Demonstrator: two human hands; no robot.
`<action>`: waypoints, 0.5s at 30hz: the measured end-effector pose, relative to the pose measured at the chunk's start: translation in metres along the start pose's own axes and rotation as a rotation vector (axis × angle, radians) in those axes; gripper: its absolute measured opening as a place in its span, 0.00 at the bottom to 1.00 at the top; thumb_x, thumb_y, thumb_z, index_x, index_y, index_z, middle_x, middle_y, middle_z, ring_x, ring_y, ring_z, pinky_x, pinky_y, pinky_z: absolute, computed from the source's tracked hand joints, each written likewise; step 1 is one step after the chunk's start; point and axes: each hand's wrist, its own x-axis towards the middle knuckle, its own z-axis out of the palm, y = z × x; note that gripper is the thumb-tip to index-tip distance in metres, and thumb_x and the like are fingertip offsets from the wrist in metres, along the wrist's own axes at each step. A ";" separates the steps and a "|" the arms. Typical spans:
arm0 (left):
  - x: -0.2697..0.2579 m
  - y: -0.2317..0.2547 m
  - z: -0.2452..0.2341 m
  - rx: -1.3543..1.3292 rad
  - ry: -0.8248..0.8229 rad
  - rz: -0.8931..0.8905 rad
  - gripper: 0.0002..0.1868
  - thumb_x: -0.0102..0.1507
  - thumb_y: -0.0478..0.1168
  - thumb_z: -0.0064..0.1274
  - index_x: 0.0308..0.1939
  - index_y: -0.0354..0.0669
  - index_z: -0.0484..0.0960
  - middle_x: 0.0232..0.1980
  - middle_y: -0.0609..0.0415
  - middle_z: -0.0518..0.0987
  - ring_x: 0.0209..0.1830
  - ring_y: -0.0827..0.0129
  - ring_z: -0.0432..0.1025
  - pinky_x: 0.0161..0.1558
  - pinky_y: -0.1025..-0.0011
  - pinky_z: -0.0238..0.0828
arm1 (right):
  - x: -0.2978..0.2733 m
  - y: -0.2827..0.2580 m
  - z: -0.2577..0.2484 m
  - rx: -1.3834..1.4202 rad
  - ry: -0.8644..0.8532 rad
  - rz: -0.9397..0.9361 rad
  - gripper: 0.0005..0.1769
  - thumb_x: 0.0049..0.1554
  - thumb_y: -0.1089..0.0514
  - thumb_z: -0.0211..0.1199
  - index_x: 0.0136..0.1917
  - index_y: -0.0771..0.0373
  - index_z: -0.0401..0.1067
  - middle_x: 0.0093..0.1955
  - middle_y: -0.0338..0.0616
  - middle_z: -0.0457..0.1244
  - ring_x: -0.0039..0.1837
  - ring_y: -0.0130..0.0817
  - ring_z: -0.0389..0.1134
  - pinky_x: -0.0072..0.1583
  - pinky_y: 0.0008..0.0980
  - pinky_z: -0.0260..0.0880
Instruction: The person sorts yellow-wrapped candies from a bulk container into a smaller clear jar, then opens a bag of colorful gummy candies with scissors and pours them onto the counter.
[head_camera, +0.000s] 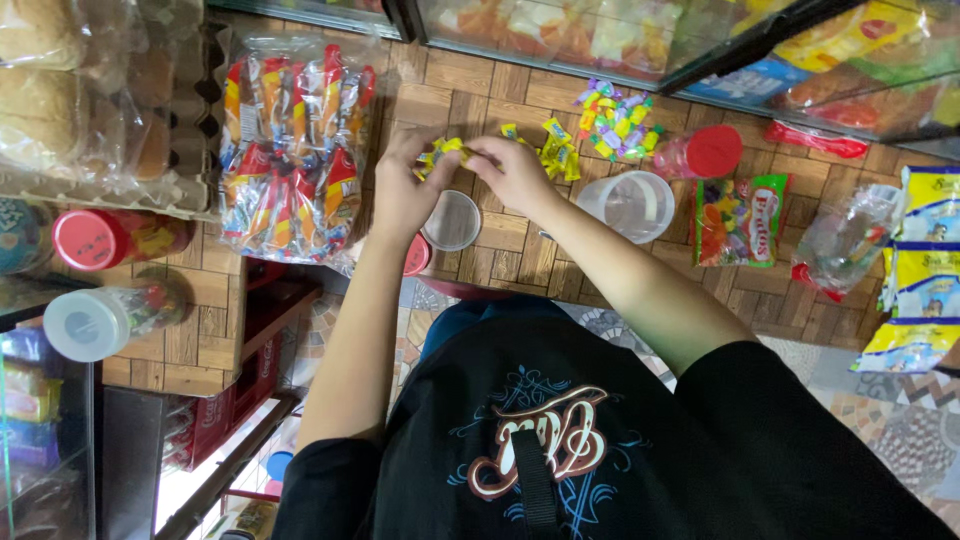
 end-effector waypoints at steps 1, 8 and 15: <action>0.001 0.002 0.002 -0.123 -0.045 -0.079 0.13 0.61 0.31 0.63 0.50 0.39 0.86 0.46 0.46 0.83 0.44 0.60 0.79 0.43 0.67 0.77 | 0.001 -0.006 -0.001 0.055 -0.037 -0.052 0.12 0.63 0.56 0.65 0.57 0.64 0.75 0.49 0.43 0.72 0.48 0.29 0.72 0.51 0.31 0.73; -0.003 -0.015 0.001 -0.108 0.030 -0.338 0.05 0.63 0.31 0.61 0.42 0.36 0.84 0.39 0.47 0.83 0.36 0.67 0.80 0.40 0.70 0.77 | 0.025 0.021 -0.019 -0.035 0.039 0.081 0.13 0.59 0.54 0.71 0.53 0.61 0.73 0.45 0.42 0.71 0.46 0.29 0.72 0.48 0.32 0.73; -0.028 -0.039 -0.003 0.079 0.084 -0.272 0.08 0.61 0.27 0.58 0.44 0.36 0.83 0.41 0.42 0.83 0.38 0.56 0.81 0.41 0.65 0.77 | 0.007 0.099 0.012 -0.517 0.008 0.288 0.16 0.54 0.52 0.71 0.54 0.57 0.74 0.49 0.50 0.71 0.51 0.48 0.73 0.51 0.47 0.73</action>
